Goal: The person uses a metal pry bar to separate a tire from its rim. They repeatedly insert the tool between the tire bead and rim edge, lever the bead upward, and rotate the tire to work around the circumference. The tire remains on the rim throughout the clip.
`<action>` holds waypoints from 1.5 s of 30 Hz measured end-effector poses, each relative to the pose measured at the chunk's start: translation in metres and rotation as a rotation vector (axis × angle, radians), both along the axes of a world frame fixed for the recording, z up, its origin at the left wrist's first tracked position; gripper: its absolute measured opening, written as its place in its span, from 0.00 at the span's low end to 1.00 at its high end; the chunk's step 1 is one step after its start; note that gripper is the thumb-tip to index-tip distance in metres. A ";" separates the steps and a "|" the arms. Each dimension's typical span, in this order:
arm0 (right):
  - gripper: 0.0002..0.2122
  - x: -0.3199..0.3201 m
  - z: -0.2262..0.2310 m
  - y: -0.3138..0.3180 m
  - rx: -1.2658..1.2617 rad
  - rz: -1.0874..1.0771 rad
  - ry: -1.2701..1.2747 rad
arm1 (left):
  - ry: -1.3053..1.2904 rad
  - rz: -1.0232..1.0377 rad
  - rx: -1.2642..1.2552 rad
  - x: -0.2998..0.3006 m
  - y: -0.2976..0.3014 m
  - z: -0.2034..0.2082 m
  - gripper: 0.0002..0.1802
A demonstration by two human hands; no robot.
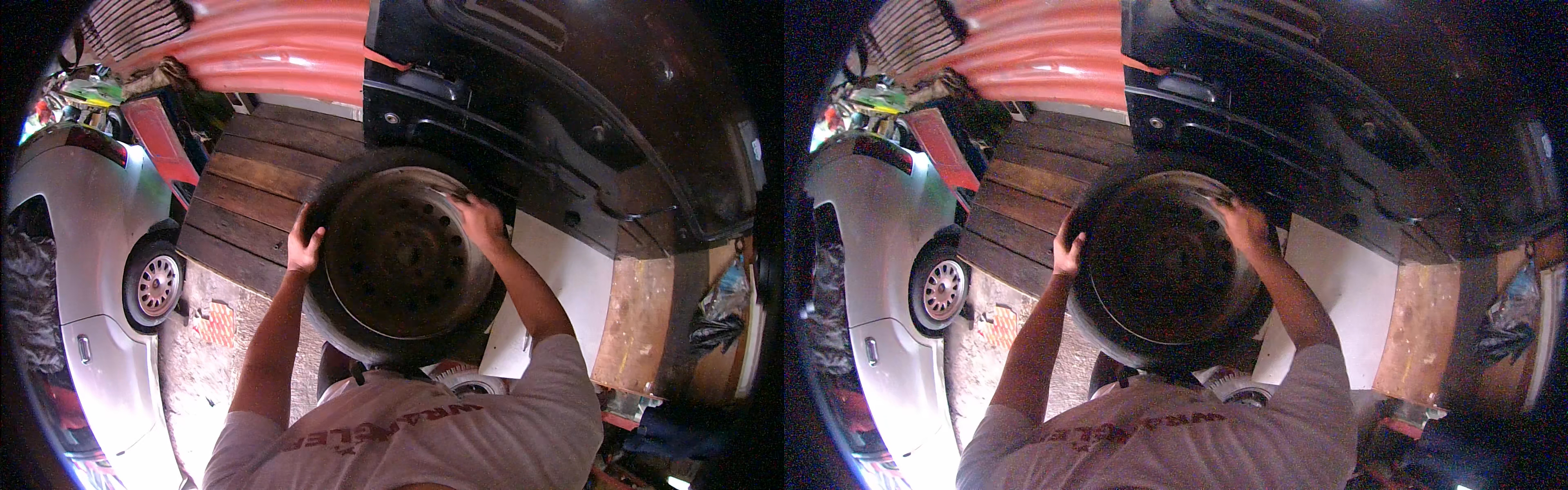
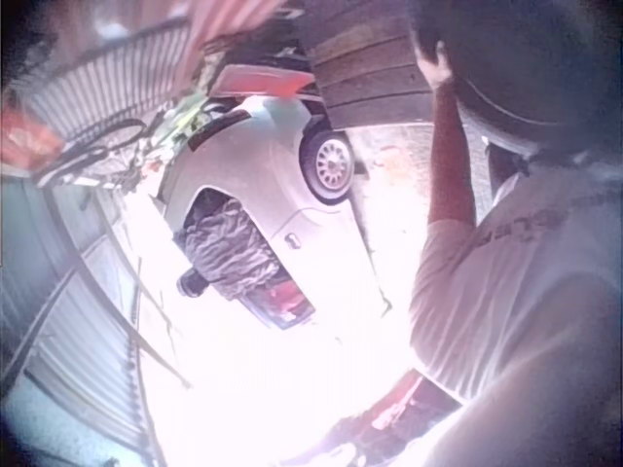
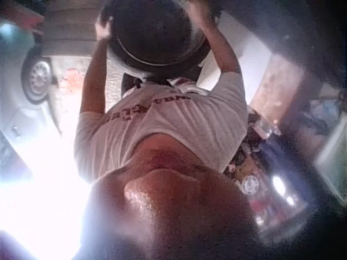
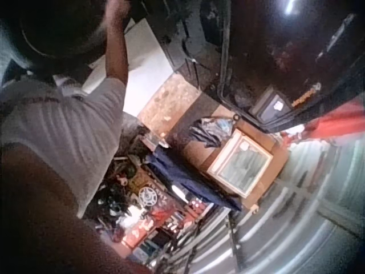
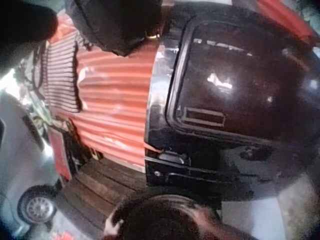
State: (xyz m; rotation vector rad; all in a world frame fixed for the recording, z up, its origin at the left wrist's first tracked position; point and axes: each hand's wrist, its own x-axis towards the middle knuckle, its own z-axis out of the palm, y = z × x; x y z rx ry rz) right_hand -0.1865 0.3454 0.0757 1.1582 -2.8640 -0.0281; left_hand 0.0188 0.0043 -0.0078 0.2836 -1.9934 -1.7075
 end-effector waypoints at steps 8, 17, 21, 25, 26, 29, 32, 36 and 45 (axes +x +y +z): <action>0.27 0.016 -0.029 -0.058 -0.037 0.054 0.091 | 0.054 -0.008 0.001 -0.008 -0.001 -0.010 0.36; 0.24 -0.004 -0.018 0.013 0.032 0.021 0.067 | 0.033 -0.011 0.031 -0.003 0.003 0.000 0.34; 0.24 0.014 -0.025 -0.060 -0.042 0.046 0.078 | 0.064 -0.030 0.033 -0.008 0.004 0.001 0.35; 0.23 0.010 -0.012 -0.023 -0.186 0.026 0.069 | 0.054 -0.023 0.064 0.000 0.001 0.007 0.36; 0.23 0.008 -0.004 -0.014 -0.138 0.007 0.044 | 0.056 -0.022 0.058 -0.001 0.001 0.007 0.36; 0.24 0.008 0.006 -0.007 -0.082 -0.004 0.027 | 0.061 -0.020 0.049 -0.002 0.003 0.003 0.36; 0.25 0.017 -0.010 -0.049 -0.123 0.054 0.059 | 0.048 -0.031 0.047 -0.007 0.004 -0.002 0.35; 0.26 0.017 -0.015 -0.058 -0.141 0.044 0.011 | 0.029 -0.027 0.042 -0.006 0.001 0.003 0.35; 0.16 0.018 0.017 -0.022 -0.368 -0.136 0.024 | 0.033 -0.026 0.060 -0.008 -0.001 -0.007 0.36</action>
